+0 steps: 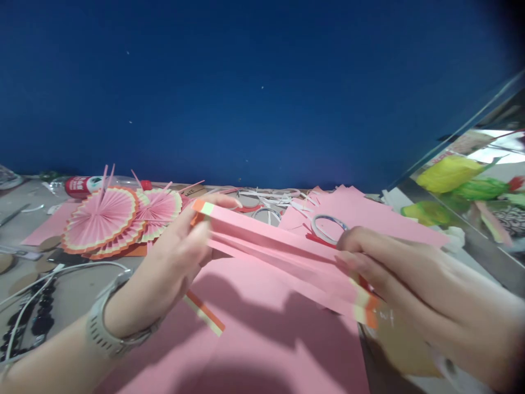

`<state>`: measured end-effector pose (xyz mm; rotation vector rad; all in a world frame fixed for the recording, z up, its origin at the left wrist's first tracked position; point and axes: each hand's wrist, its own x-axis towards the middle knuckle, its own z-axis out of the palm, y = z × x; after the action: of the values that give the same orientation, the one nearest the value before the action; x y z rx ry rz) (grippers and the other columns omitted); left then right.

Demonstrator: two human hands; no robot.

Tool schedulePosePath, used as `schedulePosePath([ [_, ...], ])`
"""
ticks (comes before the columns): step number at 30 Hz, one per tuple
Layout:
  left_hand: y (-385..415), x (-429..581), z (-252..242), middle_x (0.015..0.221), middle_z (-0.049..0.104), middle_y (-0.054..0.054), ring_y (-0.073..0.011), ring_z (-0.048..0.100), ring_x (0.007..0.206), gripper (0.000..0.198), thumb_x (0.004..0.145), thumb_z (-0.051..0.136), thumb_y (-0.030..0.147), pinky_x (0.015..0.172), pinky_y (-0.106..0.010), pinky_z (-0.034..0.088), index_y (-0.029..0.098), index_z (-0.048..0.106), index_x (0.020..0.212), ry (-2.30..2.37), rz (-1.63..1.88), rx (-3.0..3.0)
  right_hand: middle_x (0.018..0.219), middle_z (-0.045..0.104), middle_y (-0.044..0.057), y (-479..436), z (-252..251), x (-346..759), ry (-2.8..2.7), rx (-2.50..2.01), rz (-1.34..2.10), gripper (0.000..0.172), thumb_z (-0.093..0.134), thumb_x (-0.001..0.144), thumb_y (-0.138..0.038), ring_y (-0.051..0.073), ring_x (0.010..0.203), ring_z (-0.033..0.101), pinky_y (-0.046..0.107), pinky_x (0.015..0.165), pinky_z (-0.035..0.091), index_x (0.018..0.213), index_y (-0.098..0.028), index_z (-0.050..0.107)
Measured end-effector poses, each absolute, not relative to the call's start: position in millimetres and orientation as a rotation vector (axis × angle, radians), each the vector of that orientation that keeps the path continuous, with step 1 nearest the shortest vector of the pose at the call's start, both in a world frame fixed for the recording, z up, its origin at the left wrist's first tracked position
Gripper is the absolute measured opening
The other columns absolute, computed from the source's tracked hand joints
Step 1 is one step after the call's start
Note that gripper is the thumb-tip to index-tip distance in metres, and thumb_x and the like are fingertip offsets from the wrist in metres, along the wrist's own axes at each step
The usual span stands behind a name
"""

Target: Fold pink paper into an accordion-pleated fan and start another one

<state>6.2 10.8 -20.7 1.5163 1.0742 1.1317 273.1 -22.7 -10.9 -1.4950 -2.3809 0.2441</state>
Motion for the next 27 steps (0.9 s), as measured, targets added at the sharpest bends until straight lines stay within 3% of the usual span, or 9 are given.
schedulePosePath([
  [3,6.2,12.0,-31.4,0.078,0.055,0.003,-0.0099,0.055,0.072,0.014,0.085,0.056,0.035,0.067,-0.021,0.049,0.023,0.054,0.091,1.073,1.121,1.263,0.066,0.056,-0.001,-16.9,1.7,248.0,-2.423,-1.502,0.409,0.028,0.029,0.095,-0.037,0.014,0.057,0.052,0.028,0.052,0.039,0.077,-0.024,0.046],
  [8,0.2,17.2,-36.7,0.067,0.052,0.004,-0.0089,0.049,0.061,0.019,0.082,0.059,0.037,0.053,-0.018,0.043,0.018,0.054,0.077,1.243,0.977,1.539,0.069,0.058,-0.003,-18.0,-9.4,217.8,-2.372,-1.543,0.479,0.025,0.051,0.084,-0.047,0.014,0.06,0.056,0.026,0.051,0.039,0.083,-0.022,0.046],
  [14,-1.5,19.4,-31.3,0.068,0.06,0.005,-0.01,0.059,0.062,0.01,0.08,0.063,0.03,0.056,-0.018,0.049,0.021,0.058,0.081,1.127,1.041,1.52,0.07,0.059,0.001,-20.1,-21.5,203.5,-2.381,-1.438,0.428,0.024,0.037,0.092,-0.03,0.015,0.066,0.057,0.027,0.056,0.04,0.071,-0.02,0.045],
  [21,-9.0,23.9,-39.8,0.087,0.068,0.001,-0.0147,0.063,0.081,0.013,0.087,0.054,0.03,0.076,-0.026,0.052,0.02,0.062,0.089,1.028,0.884,1.531,0.05,0.05,-0.005,-19.6,-10.0,204.5,-2.065,-1.4,1.073,0.036,0.025,0.097,-0.036,0.011,0.048,0.054,0.023,0.054,0.045,0.069,-0.022,0.043],
  [27,-7.0,19.7,-39.5,0.08,0.065,0.002,-0.0115,0.059,0.073,0.016,0.088,0.051,0.031,0.063,-0.02,0.049,0.019,0.061,0.084,1.009,0.905,1.514,0.062,0.052,-0.005,-17.7,-15.1,208.7,-2.054,-1.396,1.038,0.031,0.035,0.094,-0.039,0.009,0.059,0.053,0.019,0.056,0.044,0.071,-0.021,0.047],
])
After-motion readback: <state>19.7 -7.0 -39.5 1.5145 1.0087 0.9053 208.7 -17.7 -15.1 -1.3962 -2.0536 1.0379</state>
